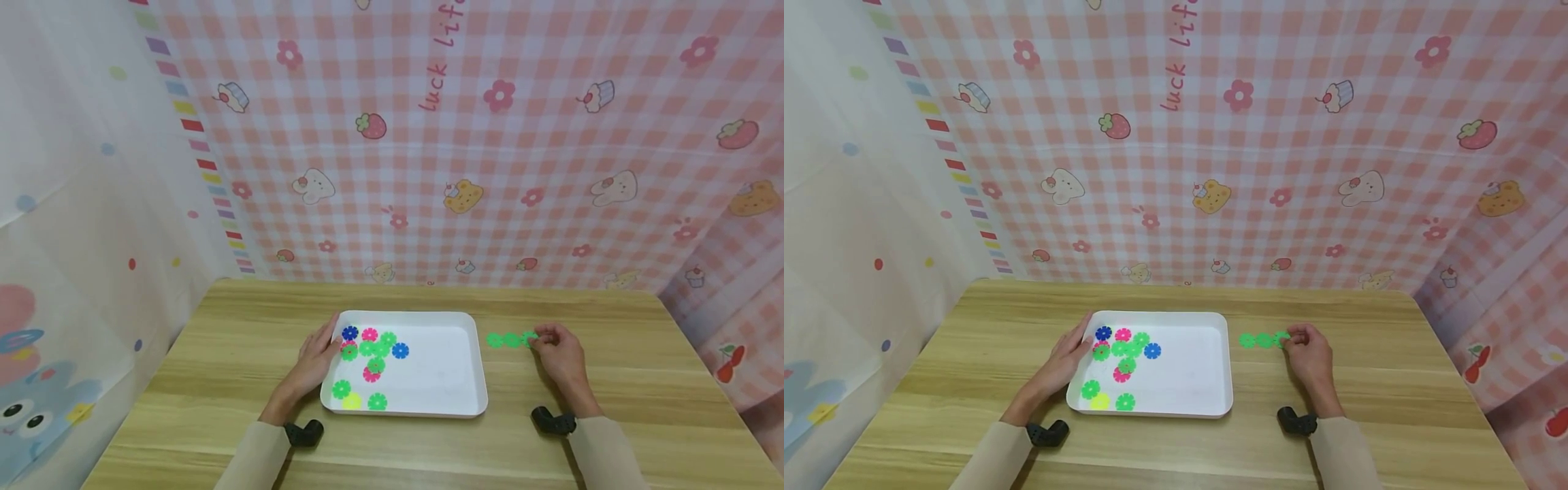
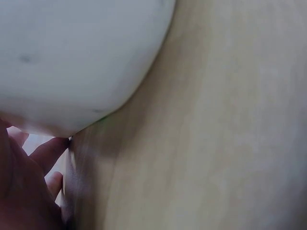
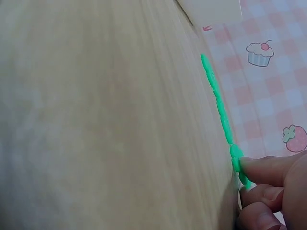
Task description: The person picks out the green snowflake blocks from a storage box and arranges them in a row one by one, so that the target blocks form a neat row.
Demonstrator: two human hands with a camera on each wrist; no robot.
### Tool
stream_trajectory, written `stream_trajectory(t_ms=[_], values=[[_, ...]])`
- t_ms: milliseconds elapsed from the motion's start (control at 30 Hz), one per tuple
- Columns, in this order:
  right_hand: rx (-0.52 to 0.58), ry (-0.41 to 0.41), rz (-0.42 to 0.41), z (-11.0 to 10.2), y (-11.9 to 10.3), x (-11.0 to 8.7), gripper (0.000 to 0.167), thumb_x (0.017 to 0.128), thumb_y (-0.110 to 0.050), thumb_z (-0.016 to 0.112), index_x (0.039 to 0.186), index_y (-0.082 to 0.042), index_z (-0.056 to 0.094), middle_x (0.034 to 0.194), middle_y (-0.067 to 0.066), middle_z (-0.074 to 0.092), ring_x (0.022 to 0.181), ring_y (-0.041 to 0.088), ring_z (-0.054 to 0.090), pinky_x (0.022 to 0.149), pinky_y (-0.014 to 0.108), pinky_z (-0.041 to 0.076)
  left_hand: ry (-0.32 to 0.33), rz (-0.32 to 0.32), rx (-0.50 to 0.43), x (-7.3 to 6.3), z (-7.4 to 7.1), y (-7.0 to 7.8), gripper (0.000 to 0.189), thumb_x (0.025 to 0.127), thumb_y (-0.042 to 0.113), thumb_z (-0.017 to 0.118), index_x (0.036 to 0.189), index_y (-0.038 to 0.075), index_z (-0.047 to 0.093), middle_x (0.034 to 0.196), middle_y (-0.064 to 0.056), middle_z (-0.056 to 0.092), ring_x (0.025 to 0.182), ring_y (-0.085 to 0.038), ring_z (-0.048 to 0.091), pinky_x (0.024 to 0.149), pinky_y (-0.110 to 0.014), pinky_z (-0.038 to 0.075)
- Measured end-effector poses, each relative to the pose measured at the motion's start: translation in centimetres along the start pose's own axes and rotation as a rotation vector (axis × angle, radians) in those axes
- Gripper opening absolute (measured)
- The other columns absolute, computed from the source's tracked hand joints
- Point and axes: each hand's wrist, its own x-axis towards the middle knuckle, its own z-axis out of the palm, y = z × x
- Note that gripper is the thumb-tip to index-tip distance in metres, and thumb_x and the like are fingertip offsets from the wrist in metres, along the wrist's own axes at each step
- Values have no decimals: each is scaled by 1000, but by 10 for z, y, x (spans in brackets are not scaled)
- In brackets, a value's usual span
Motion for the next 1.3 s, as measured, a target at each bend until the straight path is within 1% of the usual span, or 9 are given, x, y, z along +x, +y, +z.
stream_trajectory(t_ms=[267,500,733,833,900,967,1067,1200,1300], values=[[-16,7,-10,1,0,-1,23,94,-12,66,113,0,63,92,6,62,85,19,53,72,26,42,7,7,-10,-1,0,1,55,109,30,32,161,18,15,165,-11,17,152,-33,9,120,-52,-8],[-13,18,-5,1,-2,-2,23,93,-13,67,111,0,63,91,6,63,84,18,54,73,26,41,13,-4,-12,-1,0,1,55,109,30,32,161,19,15,165,-13,18,152,-33,10,120,-52,-9],[0,11,-18,1,-7,-7,27,92,-14,67,115,0,62,100,11,63,88,18,55,70,23,44,5,-13,-10,-1,0,1,56,109,31,32,161,20,14,165,-12,18,152,-33,9,121,-52,-8],[10,-11,-54,3,-17,-14,30,93,-14,66,119,0,61,107,15,62,88,20,57,67,23,46,2,-19,-9,-1,-1,2,56,109,31,31,161,20,14,165,-12,18,152,-33,9,121,-51,-8],[24,-45,-76,6,-27,-20,31,95,-16,66,121,0,60,111,17,60,89,22,56,67,25,47,4,-16,-6,-1,-1,2,56,109,31,32,161,20,14,165,-13,18,152,-33,9,121,-51,-8],[25,-76,-103,10,-39,-26,33,96,-20,66,122,-1,60,112,17,59,90,22,55,70,26,46,5,-15,-5,0,-1,1,56,109,31,32,161,20,14,165,-12,18,152,-33,9,121,-51,-8],[44,-122,-145,19,-58,-34,32,95,-20,68,120,-2,61,111,17,59,81,19,52,65,25,45,3,-14,-4,0,-1,1,56,109,31,32,161,21,14,165,-12,18,152,-33,9,120,-52,-8],[67,-208,-183,35,-80,-48,29,92,-18,71,116,-5,63,107,13,59,66,15,47,53,23,40,5,-17,-1,0,0,0,56,109,32,32,161,21,13,165,-12,17,152,-34,9,120,-52,-9],[77,-275,-202,47,-95,-59,26,91,-17,73,113,-6,64,102,9,60,64,15,44,53,22,38,5,-21,-2,0,0,0,56,109,33,31,161,21,13,165,-12,17,152,-33,9,121,-51,-9]])
